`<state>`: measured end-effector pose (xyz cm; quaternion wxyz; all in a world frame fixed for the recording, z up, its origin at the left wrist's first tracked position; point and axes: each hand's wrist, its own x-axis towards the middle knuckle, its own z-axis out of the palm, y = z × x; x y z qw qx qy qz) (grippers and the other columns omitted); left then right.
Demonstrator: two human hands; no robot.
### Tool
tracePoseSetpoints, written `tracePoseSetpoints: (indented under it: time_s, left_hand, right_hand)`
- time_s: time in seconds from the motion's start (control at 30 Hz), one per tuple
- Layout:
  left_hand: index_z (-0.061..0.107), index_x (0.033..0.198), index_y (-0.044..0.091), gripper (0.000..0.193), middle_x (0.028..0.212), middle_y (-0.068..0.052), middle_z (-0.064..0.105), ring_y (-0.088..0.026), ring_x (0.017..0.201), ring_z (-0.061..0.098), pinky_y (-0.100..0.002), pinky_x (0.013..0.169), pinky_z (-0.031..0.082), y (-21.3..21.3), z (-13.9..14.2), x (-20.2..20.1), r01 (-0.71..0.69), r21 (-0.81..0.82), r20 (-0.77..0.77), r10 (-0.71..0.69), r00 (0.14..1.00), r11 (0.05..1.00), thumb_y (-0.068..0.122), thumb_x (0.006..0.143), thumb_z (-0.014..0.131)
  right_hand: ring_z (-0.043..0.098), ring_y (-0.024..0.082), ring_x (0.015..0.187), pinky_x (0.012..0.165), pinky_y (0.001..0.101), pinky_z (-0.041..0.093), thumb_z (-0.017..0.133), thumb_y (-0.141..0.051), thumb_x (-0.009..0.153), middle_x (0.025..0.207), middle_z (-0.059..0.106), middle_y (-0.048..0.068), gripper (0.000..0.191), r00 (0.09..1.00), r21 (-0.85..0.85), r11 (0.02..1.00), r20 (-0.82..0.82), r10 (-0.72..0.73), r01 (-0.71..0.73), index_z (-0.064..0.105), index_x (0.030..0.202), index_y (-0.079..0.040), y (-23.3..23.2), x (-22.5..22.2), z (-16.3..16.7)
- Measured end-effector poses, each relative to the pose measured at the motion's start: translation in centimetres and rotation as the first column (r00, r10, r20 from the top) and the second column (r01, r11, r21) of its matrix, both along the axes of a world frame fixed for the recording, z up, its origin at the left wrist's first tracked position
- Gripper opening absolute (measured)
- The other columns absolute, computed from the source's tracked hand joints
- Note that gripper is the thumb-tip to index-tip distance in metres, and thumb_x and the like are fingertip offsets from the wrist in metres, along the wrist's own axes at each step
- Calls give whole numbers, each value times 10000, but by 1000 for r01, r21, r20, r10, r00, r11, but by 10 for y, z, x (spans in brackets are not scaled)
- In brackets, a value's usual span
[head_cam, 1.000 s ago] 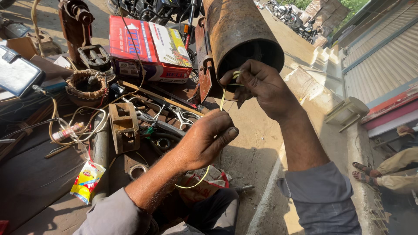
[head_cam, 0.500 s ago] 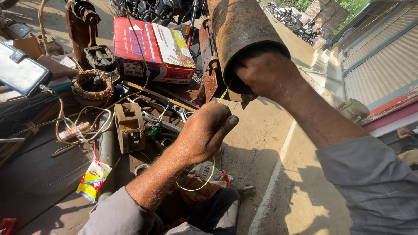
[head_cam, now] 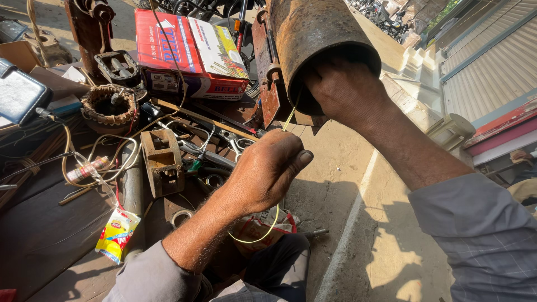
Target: The person works on electrical wiring inside a large rusty metal cylinder. They pull a yellow wire from the cylinder, strip its insulation with pliers, and use a green-handled screwdriver to tighten connections inside the cylinder.
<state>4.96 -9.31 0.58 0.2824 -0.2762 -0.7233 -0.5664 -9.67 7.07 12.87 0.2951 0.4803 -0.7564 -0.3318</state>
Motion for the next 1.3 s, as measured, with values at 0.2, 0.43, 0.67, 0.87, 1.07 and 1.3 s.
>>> tracePoseSetpoints:
  time_s: [0.2, 0.43, 0.67, 0.87, 1.07, 1.3]
  left_hand:
    - [605, 870, 22, 261, 814, -138, 554, -342, 835, 593, -453, 718, 486, 1, -1, 3, -27, -6, -15, 27, 1000, 1000, 232, 1026, 616]
    - [602, 855, 23, 258, 798, -127, 550, -318, 812, 590, -441, 708, 489, 1, -4, -1, -4, -1, 2, 4, 1000, 1000, 220, 1022, 618]
    - [594, 845, 37, 239, 802, -115, 547, -308, 799, 578, -437, 686, 490, 15, -4, -5, -39, 69, -19, 40, 999, 997, 198, 1011, 650]
    - [599, 865, 37, 218, 793, -118, 548, -321, 789, 572, -451, 683, 486, 20, -4, -6, -91, 88, -28, 93, 995, 992, 191, 1008, 659]
    - [604, 854, 42, 230, 785, -100, 570, -305, 798, 580, -447, 666, 479, 28, 3, -4, -124, 70, -71, 129, 989, 990, 186, 1025, 656]
    - [593, 852, 64, 226, 780, -80, 564, -271, 772, 555, -412, 654, 484, 56, -10, 37, -180, 230, 9, 183, 983, 956, 199, 1009, 684]
  right_hand:
    - [744, 325, 940, 726, 442, 626, 743, -212, 936, 1073, 715, 185, 348, 989, -136, 984, 108, -104, 119, 669, 1229, -40, -1, -8, -6]
    - [733, 353, 912, 764, 447, 614, 722, -36, 824, 1029, 737, 195, 352, 965, -251, 958, 249, -76, 140, 718, 1175, -54, -2, -9, 0]
    - [732, 364, 822, 757, 436, 609, 717, -15, 845, 909, 735, 201, 170, 974, -409, 900, 216, -68, 154, 751, 1011, -2, -4, -15, -15]
    - [722, 371, 776, 707, 449, 598, 764, -56, 840, 875, 735, 183, 127, 994, -501, 861, 107, -31, 81, 755, 961, -19, 2, -26, -27]
    - [714, 344, 760, 687, 428, 581, 834, -112, 871, 880, 737, 152, 154, 994, -568, 819, -109, 23, -81, 755, 966, -21, -5, -44, -36]
    - [721, 329, 831, 696, 401, 580, 835, -110, 866, 961, 750, 154, 199, 992, -575, 816, -123, -13, -60, 756, 1031, -33, 0, -47, -41]
